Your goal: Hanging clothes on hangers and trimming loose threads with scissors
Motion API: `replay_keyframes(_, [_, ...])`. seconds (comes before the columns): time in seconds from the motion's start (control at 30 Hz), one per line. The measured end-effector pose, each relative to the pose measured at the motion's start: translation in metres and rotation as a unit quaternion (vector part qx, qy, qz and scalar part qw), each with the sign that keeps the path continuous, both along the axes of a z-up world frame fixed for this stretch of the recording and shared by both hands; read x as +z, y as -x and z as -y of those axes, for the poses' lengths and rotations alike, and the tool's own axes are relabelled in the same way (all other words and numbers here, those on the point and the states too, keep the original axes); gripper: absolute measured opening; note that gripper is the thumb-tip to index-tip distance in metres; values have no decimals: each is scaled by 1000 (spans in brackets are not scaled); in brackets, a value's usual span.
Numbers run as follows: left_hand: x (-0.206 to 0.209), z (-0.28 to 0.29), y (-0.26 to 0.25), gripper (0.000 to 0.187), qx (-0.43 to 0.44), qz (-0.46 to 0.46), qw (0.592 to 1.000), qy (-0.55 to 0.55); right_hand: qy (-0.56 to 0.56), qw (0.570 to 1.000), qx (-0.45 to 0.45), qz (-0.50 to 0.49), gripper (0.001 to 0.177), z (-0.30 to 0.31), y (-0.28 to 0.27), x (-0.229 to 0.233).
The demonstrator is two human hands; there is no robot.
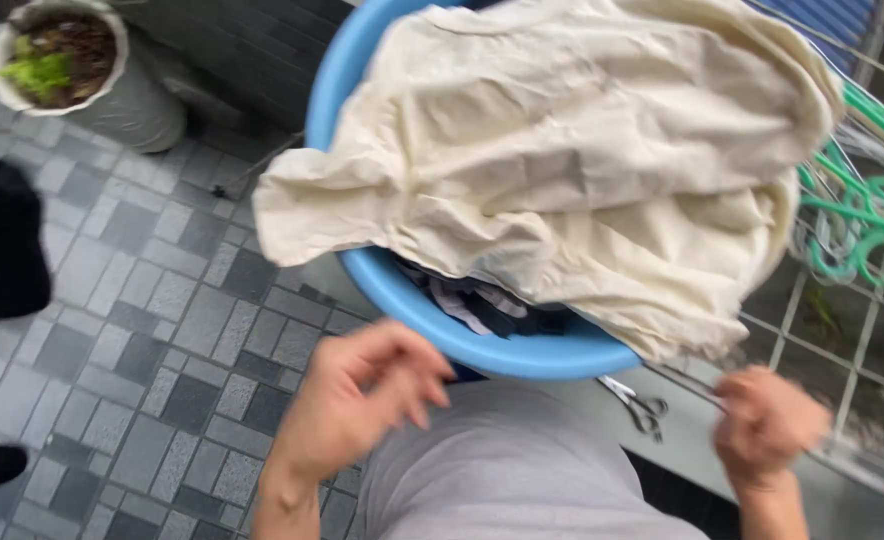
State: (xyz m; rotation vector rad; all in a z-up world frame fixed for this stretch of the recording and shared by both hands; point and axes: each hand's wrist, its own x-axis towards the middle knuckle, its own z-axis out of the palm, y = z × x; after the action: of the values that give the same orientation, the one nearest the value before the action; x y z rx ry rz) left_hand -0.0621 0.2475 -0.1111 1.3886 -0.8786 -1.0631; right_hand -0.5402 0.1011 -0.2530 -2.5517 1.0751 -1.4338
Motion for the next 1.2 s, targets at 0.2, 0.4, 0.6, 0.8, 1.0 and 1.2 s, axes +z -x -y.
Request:
replay_keyframes(0.2, [-31, 60, 121, 40, -469, 94, 877, 42, -262, 941, -147, -157, 21, -58, -25, -8])
replay_keyframes(0.4, [-177, 58, 216, 41, -452, 287, 845, 20, -253, 950, -122, -133, 12, -72, -24, -28])
replay_keyframes(0.6, [-181, 51, 220, 45, -507, 286, 813, -22, -363, 870, -148, -299, 50, -77, -10, -82])
replay_keyframes(0.8, [-195, 50, 226, 49, -502, 300, 810, -24, -424, 838, -143, -313, 40, -65, -1, -89])
replay_keyframes(1.0, [-171, 54, 218, 54, -487, 287, 824, -36, -535, 742, -98, -391, 33, -46, -1, -20])
replay_keyframes(1.2, [-34, 63, 145, 54, -567, 142, 810, -59, -665, 653, -7, -362, 23, -24, 77, 54])
